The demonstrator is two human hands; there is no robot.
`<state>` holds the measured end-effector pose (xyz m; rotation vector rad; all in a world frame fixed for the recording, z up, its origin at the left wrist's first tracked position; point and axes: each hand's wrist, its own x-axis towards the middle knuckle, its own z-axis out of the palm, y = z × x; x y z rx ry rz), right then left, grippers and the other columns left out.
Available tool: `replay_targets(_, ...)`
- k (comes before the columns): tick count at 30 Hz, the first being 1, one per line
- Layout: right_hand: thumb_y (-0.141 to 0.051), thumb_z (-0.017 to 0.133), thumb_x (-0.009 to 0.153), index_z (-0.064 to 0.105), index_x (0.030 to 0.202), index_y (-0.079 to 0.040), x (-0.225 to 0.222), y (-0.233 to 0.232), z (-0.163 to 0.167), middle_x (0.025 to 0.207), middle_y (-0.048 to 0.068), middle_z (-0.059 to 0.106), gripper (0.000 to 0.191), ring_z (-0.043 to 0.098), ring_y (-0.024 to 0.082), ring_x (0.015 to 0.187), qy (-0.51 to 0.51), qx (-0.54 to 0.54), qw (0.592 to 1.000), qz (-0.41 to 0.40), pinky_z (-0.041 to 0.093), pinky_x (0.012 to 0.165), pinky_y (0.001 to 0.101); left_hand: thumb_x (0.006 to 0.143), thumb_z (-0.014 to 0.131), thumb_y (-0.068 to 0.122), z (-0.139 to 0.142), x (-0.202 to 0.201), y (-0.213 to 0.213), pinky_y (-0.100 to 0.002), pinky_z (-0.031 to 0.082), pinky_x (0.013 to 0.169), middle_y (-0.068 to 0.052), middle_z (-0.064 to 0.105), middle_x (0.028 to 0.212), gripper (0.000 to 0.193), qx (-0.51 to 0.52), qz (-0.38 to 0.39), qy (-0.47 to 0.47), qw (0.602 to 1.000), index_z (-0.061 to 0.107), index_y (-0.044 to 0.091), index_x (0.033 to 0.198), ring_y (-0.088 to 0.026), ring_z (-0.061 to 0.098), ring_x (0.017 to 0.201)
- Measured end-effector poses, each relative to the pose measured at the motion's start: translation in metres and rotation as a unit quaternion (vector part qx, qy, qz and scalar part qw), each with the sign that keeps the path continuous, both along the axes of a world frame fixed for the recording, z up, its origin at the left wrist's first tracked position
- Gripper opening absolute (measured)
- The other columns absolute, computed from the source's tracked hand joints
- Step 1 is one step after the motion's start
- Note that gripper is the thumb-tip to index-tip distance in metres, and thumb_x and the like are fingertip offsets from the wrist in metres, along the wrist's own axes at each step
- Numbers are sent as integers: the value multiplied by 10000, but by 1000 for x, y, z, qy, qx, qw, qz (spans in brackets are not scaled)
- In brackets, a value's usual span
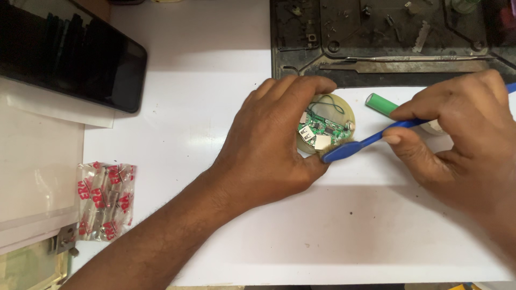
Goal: The person cleans the exposed circuit board of a small yellow cylindrical speaker with a blue brush, then seats a green cylindrical battery onto the board and presses the speaker shell and white base back together, rotating the device to align the parts.
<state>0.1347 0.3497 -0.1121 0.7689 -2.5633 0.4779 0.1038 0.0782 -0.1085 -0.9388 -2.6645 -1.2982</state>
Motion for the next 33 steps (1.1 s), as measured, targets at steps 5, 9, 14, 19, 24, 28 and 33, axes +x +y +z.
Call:
replay_targets(5, -218, 820, 953, 691, 999, -43, -4, 7, 6, 938, 92, 678, 222, 590, 232, 874, 0, 31, 999, -16, 433, 788, 346, 709, 924, 333, 0, 0, 0, -476, 460, 938, -117, 599, 1154, 774, -29, 28, 48, 998, 575, 59, 1342, -277, 591, 1092)
replay_targets(9, -227, 809, 952, 711, 1011, -6, -5, 10, 9, 932, 101, 660, 249, 596, 219, 803, -49, 24, 996, -71, 446, 716, 335, 715, 859, 217, 0, 1, -4, -464, 460, 958, -137, 603, 1221, 757, 3, 17, 92, 996, 541, 28, 1375, -285, 590, 1138)
replay_targets(14, -253, 832, 963, 730, 978, -30, -5, 5, 8, 938, 72, 678, 246, 597, 227, 894, 14, 41, 999, -21, 429, 780, 343, 747, 838, 186, -1, -1, -5, -446, 494, 969, -100, 646, 1172, 708, 1, 11, 38, 999, 567, 44, 1386, -282, 616, 1113)
replay_targets(19, -301, 838, 972, 770, 1039, -45, -3, -1, 4, 946, 54, 678, 272, 560, 228, 934, 8, 31, 999, -22, 410, 783, 335, 737, 828, 173, -4, 0, -4, -447, 515, 974, -104, 643, 1182, 700, 11, 16, 45, 999, 561, 45, 1372, -290, 626, 1119)
replay_targets(24, -354, 771, 1029, 765, 1016, -45, -2, 4, 3, 932, 63, 647, 309, 570, 197, 883, 5, 53, 998, -43, 414, 769, 322, 832, 806, 190, -7, 1, -4, -432, 557, 1045, -114, 599, 1300, 675, 71, -6, 16, 997, 485, 67, 1412, -277, 637, 1273)
replay_targets(28, -322, 706, 1067, 720, 1042, -16, -6, 10, 3, 902, 86, 626, 308, 577, 138, 717, -66, 2, 995, -72, 441, 656, 282, 973, 761, 230, -10, -1, -7, -377, 629, 1069, -121, 545, 1294, 519, 114, -44, -18, 992, 475, 82, 1380, -229, 648, 1290)
replay_targets(33, -263, 653, 1152, 688, 1090, 18, 1, 10, 2, 934, 109, 614, 290, 579, 149, 732, -61, -14, 995, -75, 459, 672, 273, 1025, 740, 252, -8, 3, -6, -343, 625, 988, -123, 549, 1272, 445, 126, -43, -14, 991, 510, 69, 1359, -205, 653, 1221)
